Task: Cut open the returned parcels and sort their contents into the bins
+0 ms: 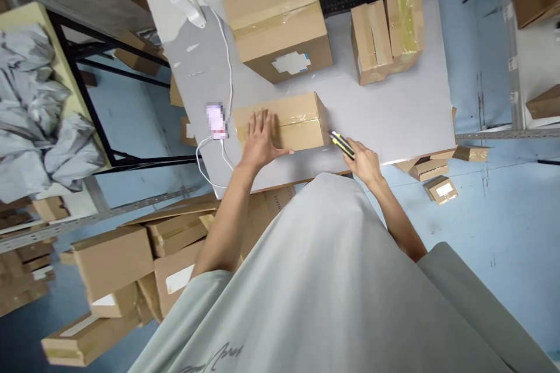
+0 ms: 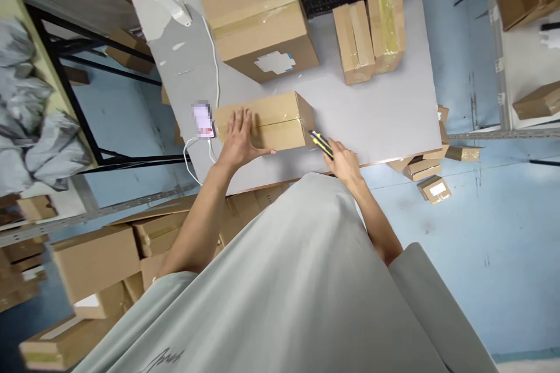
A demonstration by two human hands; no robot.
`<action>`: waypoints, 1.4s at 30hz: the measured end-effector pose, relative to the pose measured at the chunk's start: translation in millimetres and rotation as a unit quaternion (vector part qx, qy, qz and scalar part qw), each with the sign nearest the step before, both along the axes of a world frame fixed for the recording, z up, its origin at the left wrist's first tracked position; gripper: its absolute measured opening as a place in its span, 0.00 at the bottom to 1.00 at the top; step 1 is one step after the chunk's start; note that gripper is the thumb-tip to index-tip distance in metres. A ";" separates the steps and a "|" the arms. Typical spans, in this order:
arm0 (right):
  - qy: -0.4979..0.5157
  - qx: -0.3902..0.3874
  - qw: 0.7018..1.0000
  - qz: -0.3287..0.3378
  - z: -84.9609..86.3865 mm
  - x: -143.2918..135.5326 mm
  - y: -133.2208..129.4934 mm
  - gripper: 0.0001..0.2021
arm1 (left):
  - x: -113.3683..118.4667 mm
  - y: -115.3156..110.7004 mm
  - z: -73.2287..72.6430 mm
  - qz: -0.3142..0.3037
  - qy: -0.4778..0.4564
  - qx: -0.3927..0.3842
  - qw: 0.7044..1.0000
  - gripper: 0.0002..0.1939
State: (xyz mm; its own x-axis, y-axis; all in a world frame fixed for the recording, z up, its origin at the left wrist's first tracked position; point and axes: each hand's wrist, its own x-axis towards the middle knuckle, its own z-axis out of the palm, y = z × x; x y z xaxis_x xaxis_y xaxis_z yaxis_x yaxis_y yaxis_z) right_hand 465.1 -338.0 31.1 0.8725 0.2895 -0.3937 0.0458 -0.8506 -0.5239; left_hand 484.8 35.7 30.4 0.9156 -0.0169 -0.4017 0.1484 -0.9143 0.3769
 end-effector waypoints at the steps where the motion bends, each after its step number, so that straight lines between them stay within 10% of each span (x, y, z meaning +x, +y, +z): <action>1: -0.015 0.008 0.999 -0.037 -2.1 4.3 -1.4 0.28 | -9.4 9.5 -1.5 0.050 -0.021 0.000 0.999 0.83; 6: -0.012 0.110 0.979 -0.170 -20.5 33.7 16.9 0.20 | -45.2 47.9 -15.0 0.291 -0.062 -0.016 0.954 0.53; 9: 0.007 0.184 0.966 -0.183 -31.2 48.2 48.3 0.17 | -49.4 53.5 -22.1 0.343 -0.065 -0.051 0.936 0.32; 14: -0.012 0.232 0.956 -0.180 -35.2 53.8 79.8 0.22 | -47.8 45.7 -24.4 0.397 -0.094 -0.094 0.908 0.24; 27: -0.087 0.109 0.962 -0.237 6.7 31.1 3.9 0.22 | -89.3 -10.4 -41.0 0.426 -0.060 -0.314 0.846 0.11; 35: -0.113 -0.016 0.992 0.045 52.4 30.6 73.5 0.26 | -75.5 -14.1 -49.8 0.449 -0.083 -0.324 0.828 0.08; 42: -0.067 -0.174 0.932 0.310 87.5 51.1 159.0 0.27 | -70.8 -22.5 -58.4 0.481 -0.079 -0.401 0.776 0.09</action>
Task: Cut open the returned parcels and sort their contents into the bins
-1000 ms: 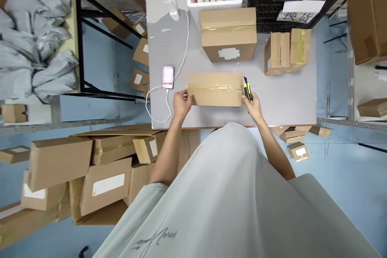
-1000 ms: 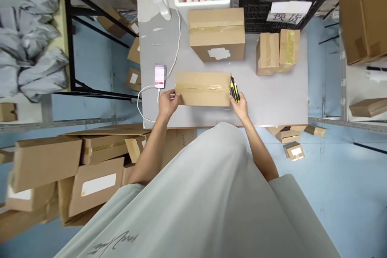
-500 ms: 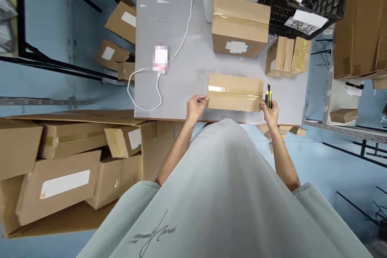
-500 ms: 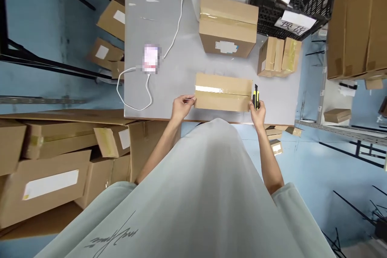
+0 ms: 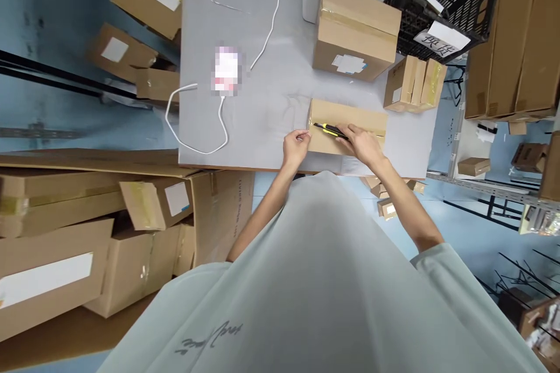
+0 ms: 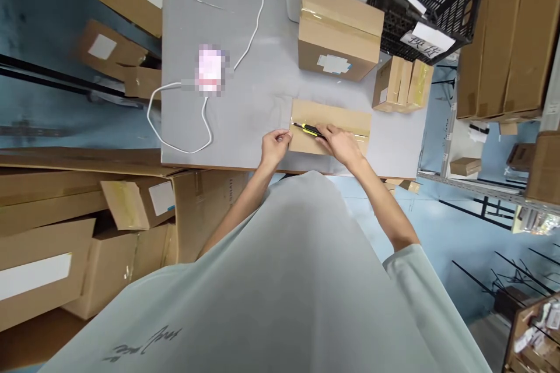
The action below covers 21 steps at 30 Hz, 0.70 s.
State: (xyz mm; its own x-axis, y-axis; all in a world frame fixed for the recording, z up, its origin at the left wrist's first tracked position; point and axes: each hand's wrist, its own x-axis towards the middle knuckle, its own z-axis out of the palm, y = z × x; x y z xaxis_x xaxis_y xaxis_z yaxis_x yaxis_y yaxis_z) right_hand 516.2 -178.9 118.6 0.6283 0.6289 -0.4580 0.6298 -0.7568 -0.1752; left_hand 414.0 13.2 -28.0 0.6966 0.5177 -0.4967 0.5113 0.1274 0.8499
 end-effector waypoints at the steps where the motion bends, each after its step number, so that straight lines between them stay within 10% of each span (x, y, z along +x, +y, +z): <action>1: -0.002 -0.027 0.999 0.020 4.3 2.1 6.6 0.27 | -0.5 -0.5 -1.2 -0.001 -0.003 -0.010 1.000 0.09; 21: -0.047 -0.120 0.987 0.100 24.7 14.0 31.4 0.22 | -0.2 -1.9 -14.6 0.009 -0.045 -0.127 0.991 0.07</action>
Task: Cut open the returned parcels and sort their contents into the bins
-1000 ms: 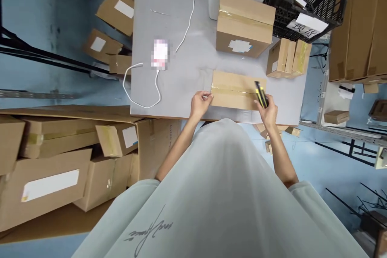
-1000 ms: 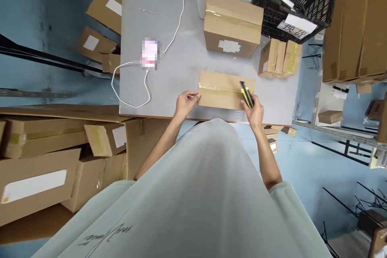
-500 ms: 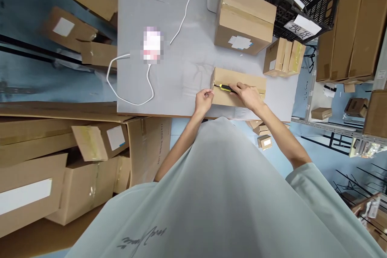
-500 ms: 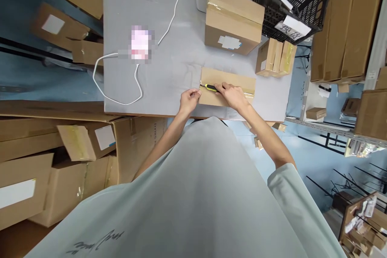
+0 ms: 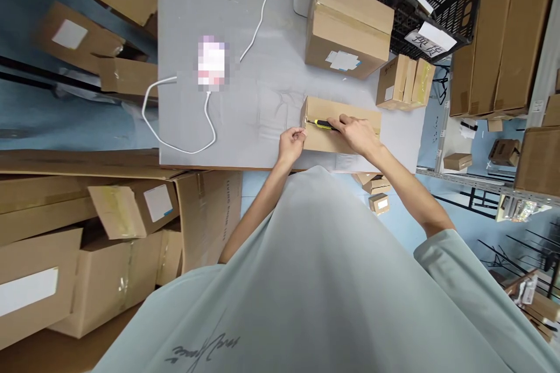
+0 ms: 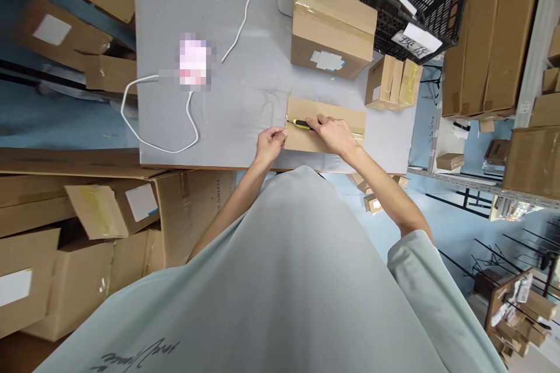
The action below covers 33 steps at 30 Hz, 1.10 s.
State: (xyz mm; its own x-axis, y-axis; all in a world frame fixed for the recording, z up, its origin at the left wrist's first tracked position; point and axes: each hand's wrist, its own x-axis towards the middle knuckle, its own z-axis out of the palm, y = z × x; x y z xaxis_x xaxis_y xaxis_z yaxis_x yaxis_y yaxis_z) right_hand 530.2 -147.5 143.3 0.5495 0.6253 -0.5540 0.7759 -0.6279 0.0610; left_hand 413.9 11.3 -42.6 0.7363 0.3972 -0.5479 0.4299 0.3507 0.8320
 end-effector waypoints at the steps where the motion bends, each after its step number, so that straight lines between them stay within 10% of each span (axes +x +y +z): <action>1: -0.002 -0.005 1.000 0.007 0.2 0.1 0.3 0.23 | 0.1 -0.3 -0.1 0.004 -0.003 -0.002 1.000 0.07; 17: 0.016 -0.030 0.996 0.082 22.4 5.7 0.6 0.24 | -8.2 -8.9 4.7 0.029 -0.019 -0.031 0.999 0.11; 33: -0.033 -0.067 0.997 -0.018 26.7 37.9 -166.8 0.24 | -15.3 -4.4 14.0 0.032 -0.012 0.058 0.998 0.12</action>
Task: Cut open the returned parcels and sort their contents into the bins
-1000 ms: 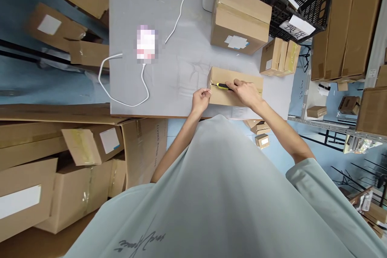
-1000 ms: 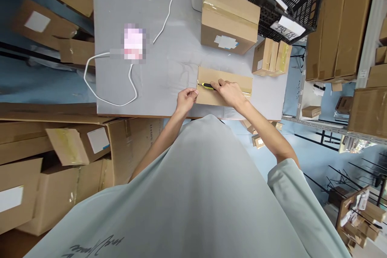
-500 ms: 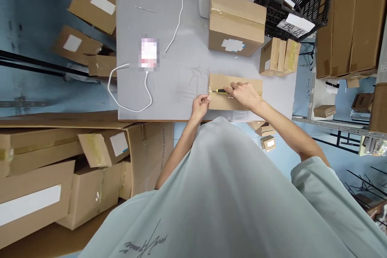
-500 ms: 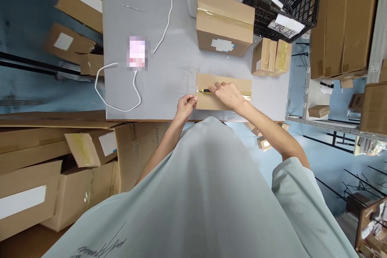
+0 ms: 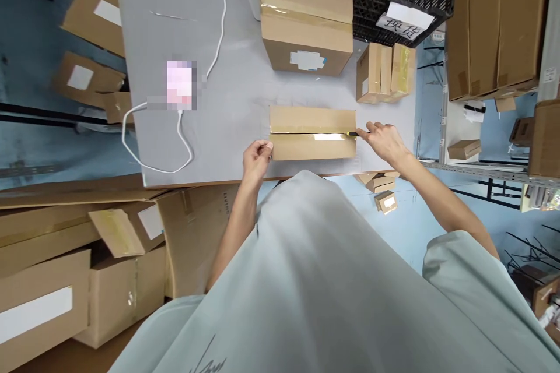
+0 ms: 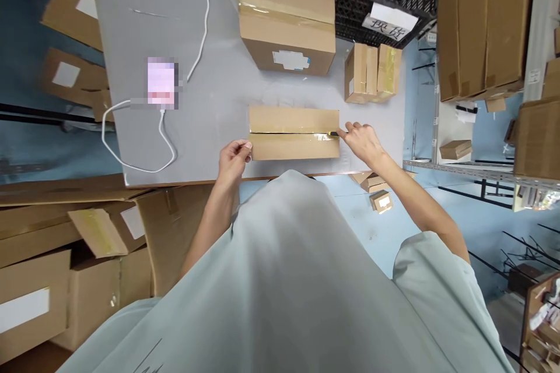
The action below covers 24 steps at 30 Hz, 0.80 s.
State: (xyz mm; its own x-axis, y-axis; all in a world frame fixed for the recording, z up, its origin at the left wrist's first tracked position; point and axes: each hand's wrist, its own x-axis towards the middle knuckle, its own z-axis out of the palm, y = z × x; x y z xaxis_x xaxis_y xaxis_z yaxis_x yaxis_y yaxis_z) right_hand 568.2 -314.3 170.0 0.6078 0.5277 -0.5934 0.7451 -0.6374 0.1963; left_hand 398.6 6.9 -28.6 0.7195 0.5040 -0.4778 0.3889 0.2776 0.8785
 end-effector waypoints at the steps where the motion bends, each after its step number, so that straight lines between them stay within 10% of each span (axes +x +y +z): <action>1: -0.009 0.003 1.000 -0.014 -0.3 2.4 -17.2 0.24 | -1.4 0.8 1.0 0.004 0.000 0.009 1.000 0.14; 8: -0.080 0.109 0.968 -0.213 -18.5 15.6 -123.7 0.20 | -15.0 14.8 17.0 -0.004 -0.029 0.053 0.998 0.21; 14: -0.025 0.316 0.878 -0.359 -123.2 20.3 -130.7 0.26 | -5.0 11.0 28.4 0.013 -0.035 0.039 0.999 0.31; 18: 0.007 0.320 0.813 -0.486 -201.4 19.0 -114.2 0.22 | 27.1 7.5 37.8 0.059 -0.056 0.109 0.991 0.34; 24: -0.011 0.302 0.782 -0.545 -252.2 0.7 -105.2 0.16 | 64.7 9.6 38.9 0.128 -0.031 0.162 0.978 0.31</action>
